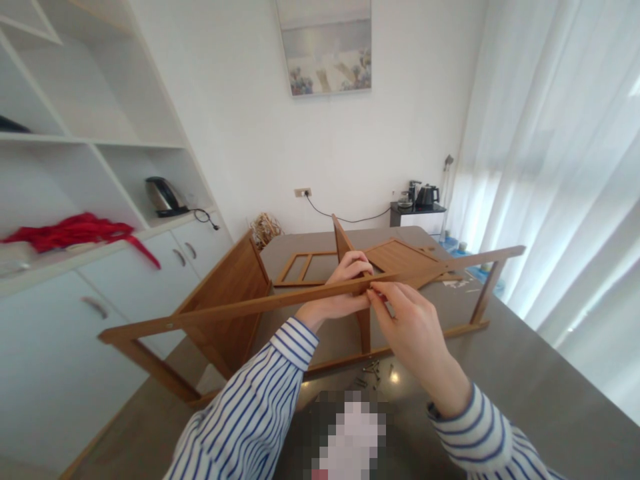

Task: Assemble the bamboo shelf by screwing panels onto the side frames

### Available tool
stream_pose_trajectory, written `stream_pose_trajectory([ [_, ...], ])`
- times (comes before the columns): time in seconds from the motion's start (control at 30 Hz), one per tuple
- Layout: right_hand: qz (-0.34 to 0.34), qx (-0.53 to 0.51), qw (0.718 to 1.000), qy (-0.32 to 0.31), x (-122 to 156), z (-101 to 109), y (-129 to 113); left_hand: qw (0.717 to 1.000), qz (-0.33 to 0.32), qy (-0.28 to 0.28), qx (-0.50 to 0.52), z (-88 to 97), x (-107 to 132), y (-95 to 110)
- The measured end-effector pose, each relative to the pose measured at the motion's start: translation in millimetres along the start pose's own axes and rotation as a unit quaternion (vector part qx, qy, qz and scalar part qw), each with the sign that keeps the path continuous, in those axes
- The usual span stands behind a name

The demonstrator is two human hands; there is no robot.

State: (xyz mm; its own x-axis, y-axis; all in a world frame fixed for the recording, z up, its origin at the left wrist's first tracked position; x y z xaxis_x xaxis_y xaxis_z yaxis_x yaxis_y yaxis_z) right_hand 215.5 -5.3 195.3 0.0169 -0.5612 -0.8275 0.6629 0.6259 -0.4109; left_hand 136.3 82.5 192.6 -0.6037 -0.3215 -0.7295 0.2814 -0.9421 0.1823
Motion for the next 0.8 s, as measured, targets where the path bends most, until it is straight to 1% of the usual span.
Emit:
stream_pose_trajectory([
  [0.13, -0.005, 0.009, 1.000, 0.003, 0.7, 1.4, 0.2, 1.000, 0.007, 0.003, -0.003, 0.1, 0.3, -0.8],
  [0.43, -0.009, 0.030, 0.999, 0.013, -0.5, 0.3, -1.2, 1.000, -0.009, 0.008, 0.014, 1.0, -0.6, 1.2],
  [0.6, -0.008, 0.032, 0.999, 0.018, -0.3, 1.0, -2.5, 1.000, -0.002, 0.008, 0.017, 0.6, -0.8, 0.2],
  [0.8, -0.001, 0.021, 1.000, 0.002, -0.3, -1.6, -2.0, 1.000, -0.005, 0.000, 0.019, 0.6, -1.7, 1.8],
])
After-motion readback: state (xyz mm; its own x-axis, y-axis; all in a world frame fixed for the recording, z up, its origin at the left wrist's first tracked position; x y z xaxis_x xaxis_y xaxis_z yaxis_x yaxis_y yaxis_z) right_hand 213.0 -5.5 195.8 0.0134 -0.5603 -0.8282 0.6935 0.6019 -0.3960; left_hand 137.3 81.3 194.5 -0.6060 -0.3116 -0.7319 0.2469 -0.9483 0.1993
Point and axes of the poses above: each hand's wrist, its own x-axis away from the middle knuckle, its own z-axis out of the back of the hand, y = z × x, the point moved 10 cm from there along -x, towards the middle knuckle, and after that the axes turned 15 degrees about -x, right-handed, at the moved point
